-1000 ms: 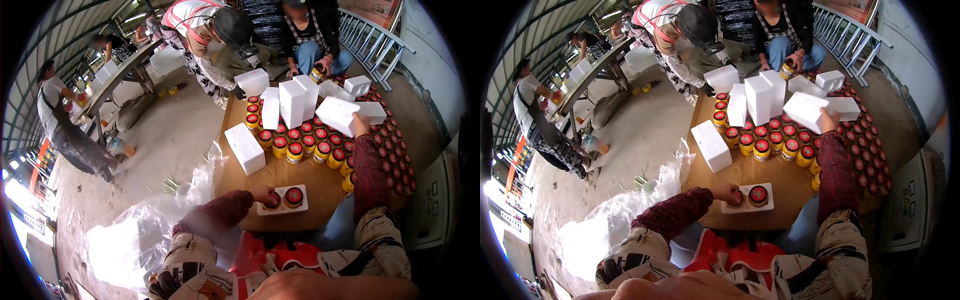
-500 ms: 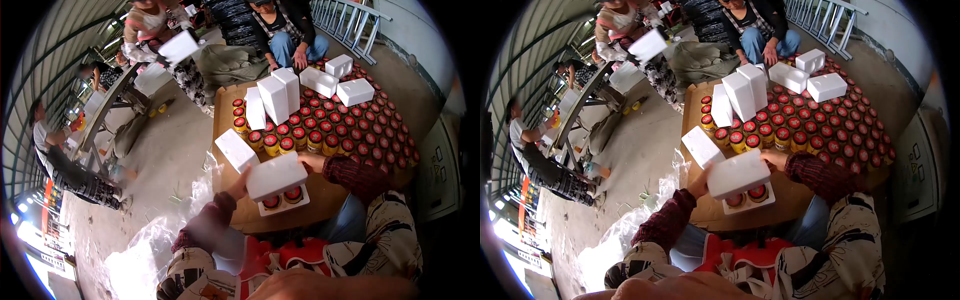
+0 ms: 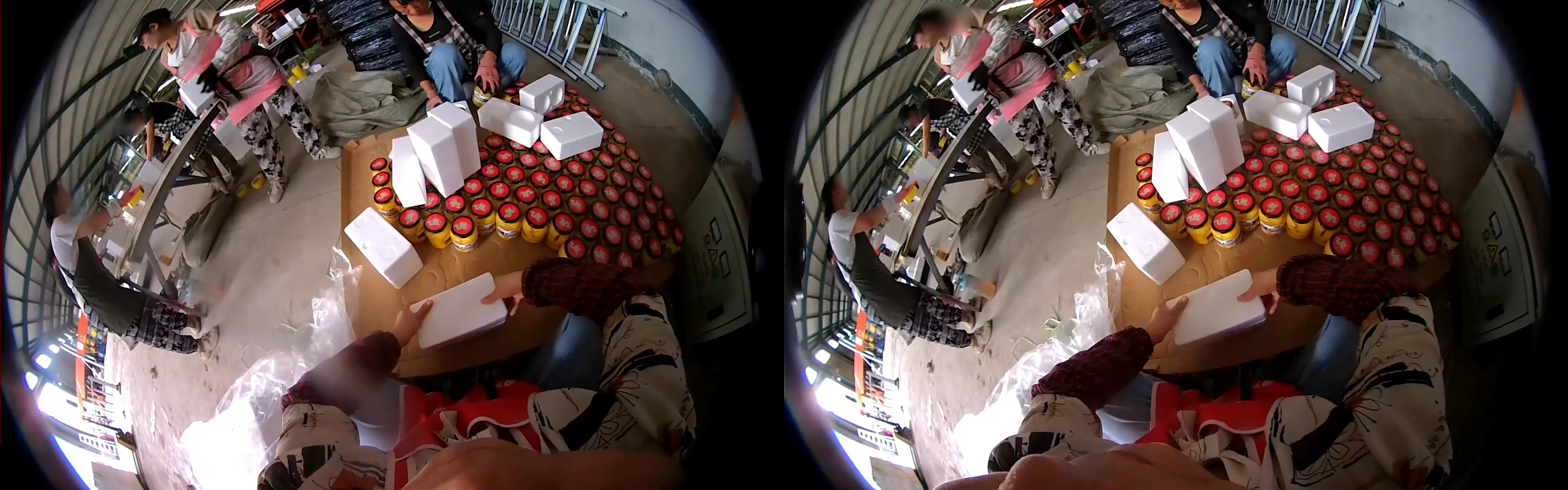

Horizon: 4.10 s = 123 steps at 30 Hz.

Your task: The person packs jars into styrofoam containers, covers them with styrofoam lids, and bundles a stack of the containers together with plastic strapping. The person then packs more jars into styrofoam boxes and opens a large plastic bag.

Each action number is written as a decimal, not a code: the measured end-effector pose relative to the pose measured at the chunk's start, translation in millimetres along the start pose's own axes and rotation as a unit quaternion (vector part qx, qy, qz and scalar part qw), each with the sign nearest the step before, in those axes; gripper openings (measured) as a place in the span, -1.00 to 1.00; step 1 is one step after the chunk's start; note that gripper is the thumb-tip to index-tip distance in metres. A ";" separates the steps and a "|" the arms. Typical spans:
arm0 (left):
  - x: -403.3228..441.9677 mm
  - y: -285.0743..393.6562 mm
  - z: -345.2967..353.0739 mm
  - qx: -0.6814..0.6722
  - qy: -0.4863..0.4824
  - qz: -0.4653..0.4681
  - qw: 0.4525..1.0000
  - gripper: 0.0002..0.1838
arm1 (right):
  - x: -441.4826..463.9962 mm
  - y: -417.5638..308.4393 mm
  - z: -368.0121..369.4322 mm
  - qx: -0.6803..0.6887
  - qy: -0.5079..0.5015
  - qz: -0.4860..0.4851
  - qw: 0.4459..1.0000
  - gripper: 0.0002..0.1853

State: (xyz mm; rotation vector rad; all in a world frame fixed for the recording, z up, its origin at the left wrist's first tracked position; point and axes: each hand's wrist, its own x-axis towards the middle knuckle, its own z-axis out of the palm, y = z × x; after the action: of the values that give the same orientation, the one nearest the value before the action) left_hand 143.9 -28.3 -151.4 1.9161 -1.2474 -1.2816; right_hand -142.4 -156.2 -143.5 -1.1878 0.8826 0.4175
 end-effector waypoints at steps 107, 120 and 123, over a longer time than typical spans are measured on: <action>-6.7 -1.0 79.4 0.517 -0.063 0.359 0.775 -0.82 | -118.1 86.5 -13.3 -0.450 0.505 0.060 0.734 -0.44; -4.0 1.3 83.7 0.552 -0.065 0.361 0.749 -0.87 | -29.3 52.4 44.4 -0.531 0.433 -0.325 0.652 -0.63; -1.5 -6.5 81.3 0.535 -0.061 0.375 0.754 -0.86 | -36.9 37.4 32.4 -0.528 0.381 -0.273 0.708 -0.29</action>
State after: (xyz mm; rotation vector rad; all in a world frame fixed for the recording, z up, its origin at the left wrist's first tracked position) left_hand 72.9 -18.3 -190.1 1.5081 -2.8292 -0.1814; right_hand -179.1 -107.4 -134.7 -2.7417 0.9023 -0.1647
